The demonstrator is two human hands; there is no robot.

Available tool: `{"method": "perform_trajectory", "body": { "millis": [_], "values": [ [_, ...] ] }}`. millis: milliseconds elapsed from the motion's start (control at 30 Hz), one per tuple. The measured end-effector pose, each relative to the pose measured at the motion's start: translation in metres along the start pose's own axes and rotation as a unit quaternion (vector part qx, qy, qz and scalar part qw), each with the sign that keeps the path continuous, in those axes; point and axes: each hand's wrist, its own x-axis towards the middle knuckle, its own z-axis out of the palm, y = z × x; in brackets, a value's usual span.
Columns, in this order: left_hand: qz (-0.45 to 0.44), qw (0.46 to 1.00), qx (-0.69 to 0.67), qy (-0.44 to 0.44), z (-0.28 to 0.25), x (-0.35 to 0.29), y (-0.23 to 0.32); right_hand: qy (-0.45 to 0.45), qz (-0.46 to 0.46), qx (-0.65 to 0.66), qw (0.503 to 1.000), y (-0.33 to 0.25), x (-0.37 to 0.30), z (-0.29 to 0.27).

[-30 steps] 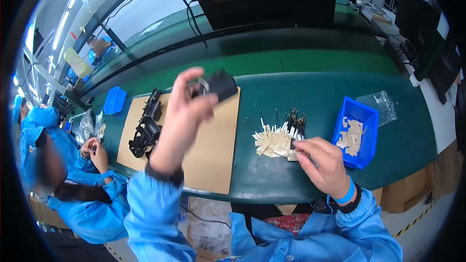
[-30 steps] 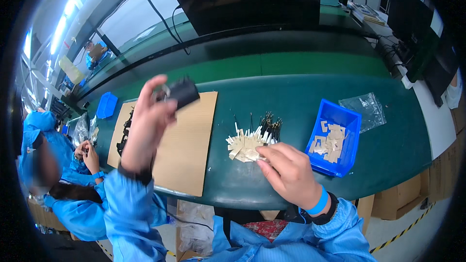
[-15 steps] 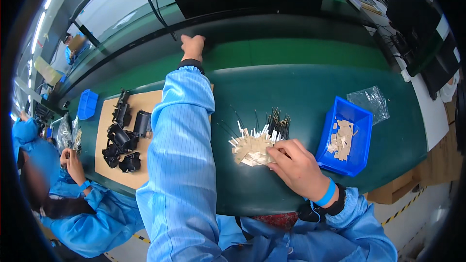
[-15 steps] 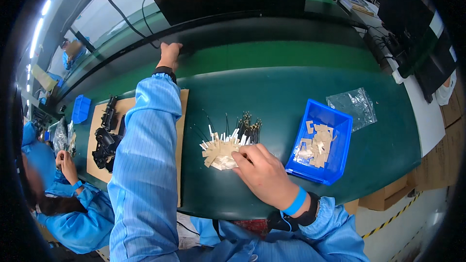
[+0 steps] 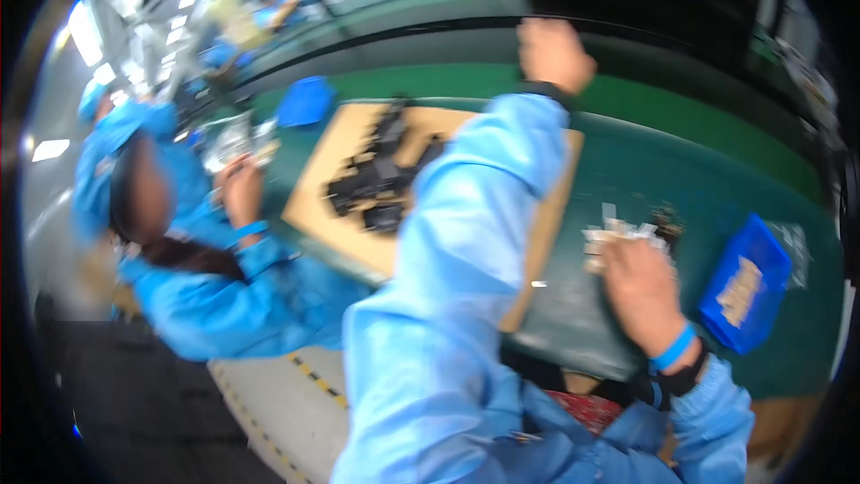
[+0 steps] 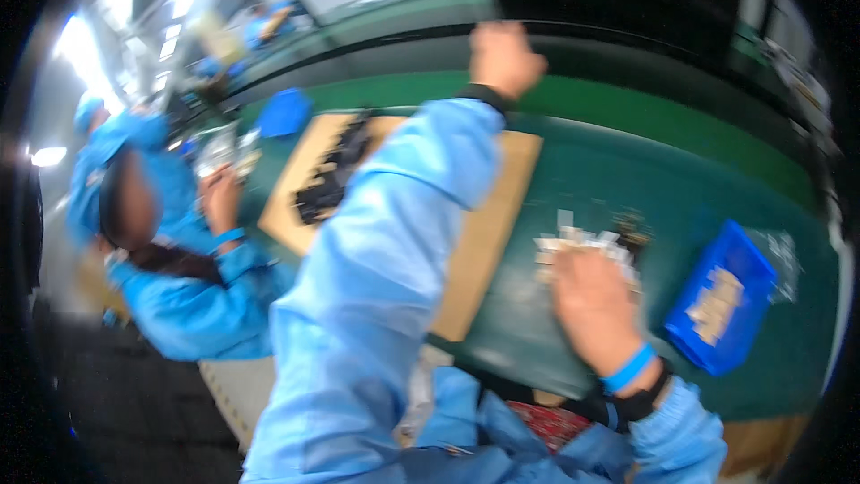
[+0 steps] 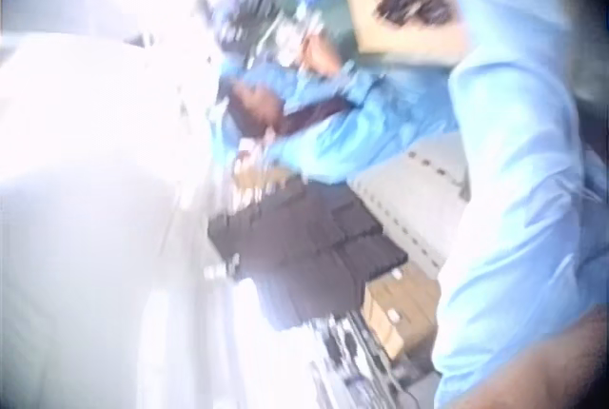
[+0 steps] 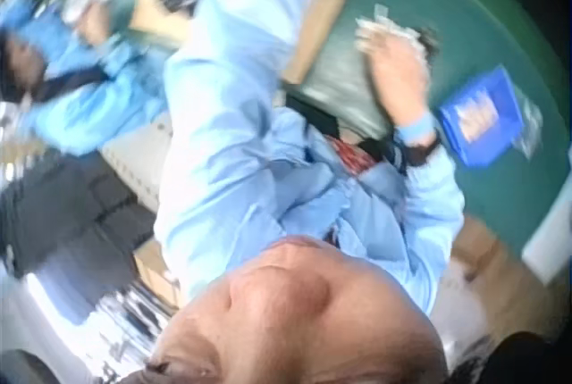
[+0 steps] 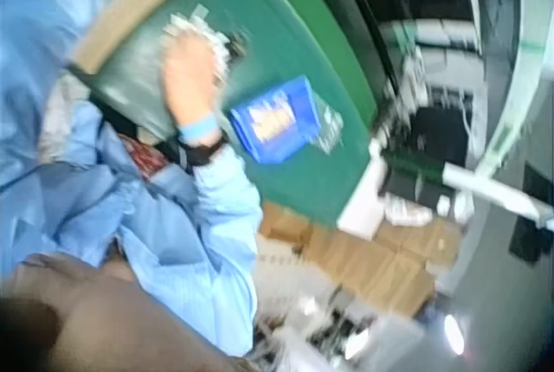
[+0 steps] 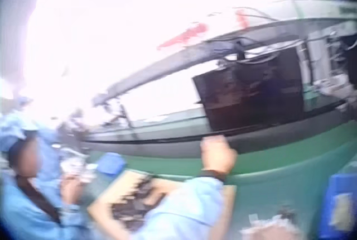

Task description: Assembling small plastic housings by attaching adhesive strips to them.

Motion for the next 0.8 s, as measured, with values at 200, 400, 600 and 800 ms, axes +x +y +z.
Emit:
{"method": "perform_trajectory", "body": {
  "millis": [200, 400, 600, 800],
  "values": [
    [0.051, 0.994, -0.084, 0.043, -0.069, -0.045, 0.013, 0.029, -0.024, -0.047, 0.998, -0.002, 0.008, 0.000],
    [-0.055, 0.982, -0.163, -0.081, -0.106, -0.065, -0.026, 0.064, -0.020, -0.017, 0.998, -0.003, 0.017, 0.009],
    [-0.025, 0.919, -0.385, -0.084, -0.144, -0.116, -0.021, 0.150, -0.012, 0.008, 0.989, 0.003, 0.014, 0.005],
    [-0.095, 0.731, -0.597, -0.318, -0.240, -0.195, 0.022, 0.064, -0.024, 0.035, 0.997, 0.011, 0.000, 0.002]
  ]
}}
